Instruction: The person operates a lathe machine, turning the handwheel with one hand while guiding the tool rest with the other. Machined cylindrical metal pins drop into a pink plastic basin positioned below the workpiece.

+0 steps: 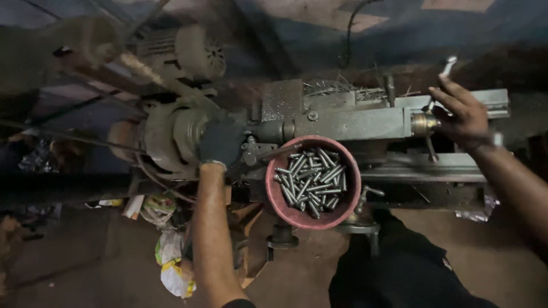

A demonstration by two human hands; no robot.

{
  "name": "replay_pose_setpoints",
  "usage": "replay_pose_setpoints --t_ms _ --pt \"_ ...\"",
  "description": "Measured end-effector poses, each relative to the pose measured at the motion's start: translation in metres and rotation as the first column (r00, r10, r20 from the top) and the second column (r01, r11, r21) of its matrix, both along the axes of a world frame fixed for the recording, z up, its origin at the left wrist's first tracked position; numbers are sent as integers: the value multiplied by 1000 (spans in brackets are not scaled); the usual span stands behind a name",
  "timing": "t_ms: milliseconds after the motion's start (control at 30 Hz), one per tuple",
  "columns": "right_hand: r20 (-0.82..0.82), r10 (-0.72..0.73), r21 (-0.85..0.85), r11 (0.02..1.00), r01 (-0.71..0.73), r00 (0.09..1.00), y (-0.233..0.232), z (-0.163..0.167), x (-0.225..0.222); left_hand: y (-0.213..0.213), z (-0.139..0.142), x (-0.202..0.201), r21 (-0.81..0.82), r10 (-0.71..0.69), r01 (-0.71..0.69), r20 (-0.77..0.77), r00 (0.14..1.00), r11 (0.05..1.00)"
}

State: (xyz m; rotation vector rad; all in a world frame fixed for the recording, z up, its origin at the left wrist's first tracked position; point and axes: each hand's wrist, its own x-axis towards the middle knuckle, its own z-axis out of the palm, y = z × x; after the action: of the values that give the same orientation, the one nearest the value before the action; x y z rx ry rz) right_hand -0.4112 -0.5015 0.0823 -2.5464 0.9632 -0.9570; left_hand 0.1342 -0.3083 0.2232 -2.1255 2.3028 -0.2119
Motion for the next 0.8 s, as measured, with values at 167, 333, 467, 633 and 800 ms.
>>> replay_pose_setpoints --t_ms 167,333,467,633,800 --pt "-64 -92 171 980 102 994 27 -24 3 1 -21 13 164 164 -151 -68 984 975" --pt "-241 -225 960 86 266 944 64 6 -46 5 -24 15 41 65 -65 -2 998 997" --pt "19 -479 897 395 196 878 84 7 -62 3 -12 6 114 37 -23 -116 993 993" --pt "-65 -196 724 666 182 978 101 -15 -28 15 5 -8 -10 134 -135 -95 986 991" --pt "80 -420 992 125 -30 904 116 0 -7 121 -39 -35 -319 244 -421 -470 848 849"
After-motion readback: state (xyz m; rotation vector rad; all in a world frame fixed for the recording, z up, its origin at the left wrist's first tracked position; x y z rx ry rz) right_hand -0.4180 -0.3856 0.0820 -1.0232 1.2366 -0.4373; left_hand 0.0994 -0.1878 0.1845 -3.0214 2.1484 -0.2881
